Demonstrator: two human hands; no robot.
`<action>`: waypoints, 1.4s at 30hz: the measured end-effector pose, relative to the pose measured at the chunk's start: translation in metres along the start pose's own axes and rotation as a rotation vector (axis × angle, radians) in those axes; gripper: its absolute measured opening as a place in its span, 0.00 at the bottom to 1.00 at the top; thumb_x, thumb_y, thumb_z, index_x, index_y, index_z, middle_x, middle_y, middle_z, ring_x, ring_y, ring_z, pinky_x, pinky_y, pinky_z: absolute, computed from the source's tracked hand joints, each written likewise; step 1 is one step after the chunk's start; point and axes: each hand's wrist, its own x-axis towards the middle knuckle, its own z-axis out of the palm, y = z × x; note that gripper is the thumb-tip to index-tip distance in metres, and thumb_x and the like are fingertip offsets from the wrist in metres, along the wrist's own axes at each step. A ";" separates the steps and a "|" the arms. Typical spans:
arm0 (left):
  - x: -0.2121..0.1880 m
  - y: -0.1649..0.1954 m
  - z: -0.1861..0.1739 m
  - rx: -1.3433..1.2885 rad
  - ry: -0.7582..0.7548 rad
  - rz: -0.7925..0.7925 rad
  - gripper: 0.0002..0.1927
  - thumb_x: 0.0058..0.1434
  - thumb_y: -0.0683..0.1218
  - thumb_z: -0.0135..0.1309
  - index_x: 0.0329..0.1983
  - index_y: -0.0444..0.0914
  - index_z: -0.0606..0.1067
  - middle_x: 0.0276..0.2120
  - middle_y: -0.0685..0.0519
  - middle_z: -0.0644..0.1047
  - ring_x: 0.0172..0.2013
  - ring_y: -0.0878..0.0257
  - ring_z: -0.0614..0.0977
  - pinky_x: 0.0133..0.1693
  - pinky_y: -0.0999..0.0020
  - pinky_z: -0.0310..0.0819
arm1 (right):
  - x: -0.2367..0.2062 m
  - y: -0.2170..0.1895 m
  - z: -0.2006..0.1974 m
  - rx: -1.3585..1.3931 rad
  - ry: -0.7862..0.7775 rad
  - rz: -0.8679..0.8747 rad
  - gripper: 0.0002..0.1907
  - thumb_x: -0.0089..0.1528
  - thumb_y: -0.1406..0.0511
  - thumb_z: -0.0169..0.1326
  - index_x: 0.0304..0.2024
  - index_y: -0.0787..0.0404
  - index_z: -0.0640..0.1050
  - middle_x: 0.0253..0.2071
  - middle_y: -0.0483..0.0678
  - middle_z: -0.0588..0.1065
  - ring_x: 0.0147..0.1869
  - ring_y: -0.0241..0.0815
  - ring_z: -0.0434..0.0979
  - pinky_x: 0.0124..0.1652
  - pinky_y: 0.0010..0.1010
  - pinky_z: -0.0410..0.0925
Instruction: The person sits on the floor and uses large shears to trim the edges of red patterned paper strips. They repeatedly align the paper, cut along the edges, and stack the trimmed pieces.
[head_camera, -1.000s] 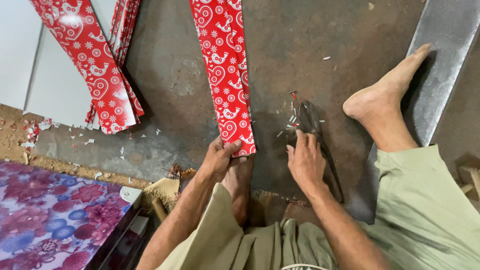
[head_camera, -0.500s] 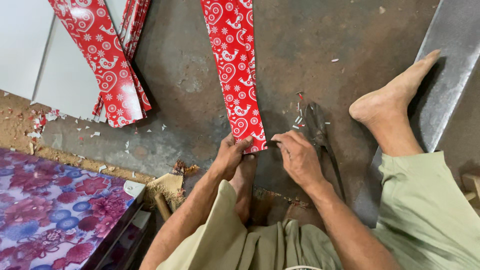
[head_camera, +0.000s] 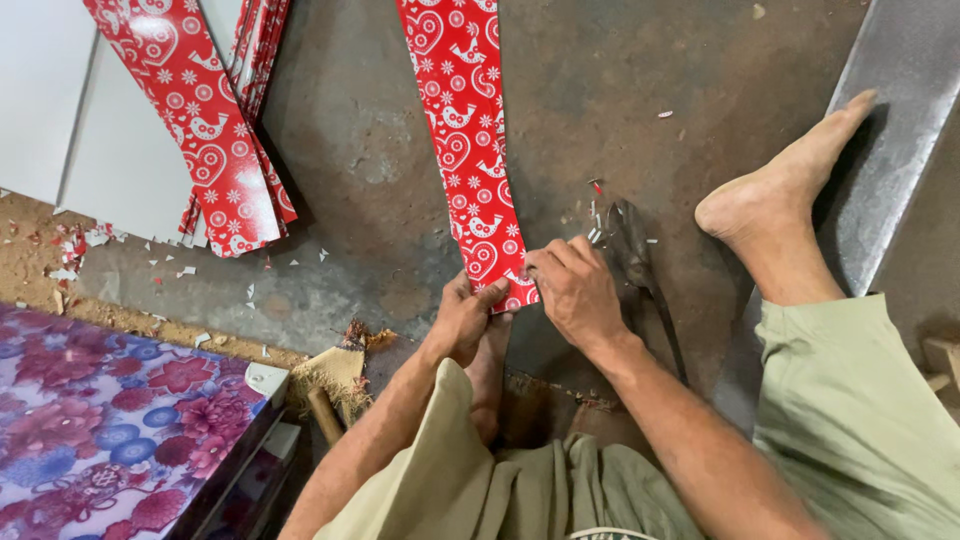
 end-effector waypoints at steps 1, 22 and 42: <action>0.000 0.000 0.002 -0.006 -0.001 0.032 0.11 0.67 0.40 0.53 0.51 0.34 0.74 0.38 0.51 0.82 0.30 0.65 0.81 0.29 0.71 0.78 | 0.003 0.003 0.003 -0.013 0.017 -0.007 0.09 0.59 0.69 0.58 0.42 0.58 0.78 0.38 0.45 0.73 0.44 0.50 0.71 0.44 0.42 0.66; 0.022 0.016 0.039 -0.123 -0.061 -0.140 0.08 0.68 0.45 0.57 0.49 0.43 0.73 0.40 0.58 0.80 0.37 0.67 0.81 0.40 0.61 0.83 | -0.155 0.086 -0.026 -0.196 -0.373 1.023 0.45 0.50 0.54 0.70 0.64 0.59 0.65 0.59 0.60 0.71 0.62 0.63 0.72 0.55 0.52 0.68; 0.054 0.004 0.094 -0.264 -0.148 -0.073 0.09 0.68 0.44 0.54 0.51 0.45 0.73 0.44 0.58 0.81 0.43 0.63 0.83 0.46 0.53 0.80 | -0.210 0.059 -0.008 1.410 -0.082 1.014 0.22 0.54 0.81 0.46 0.45 0.55 0.75 0.46 0.47 0.64 0.65 0.47 0.74 0.58 0.48 0.75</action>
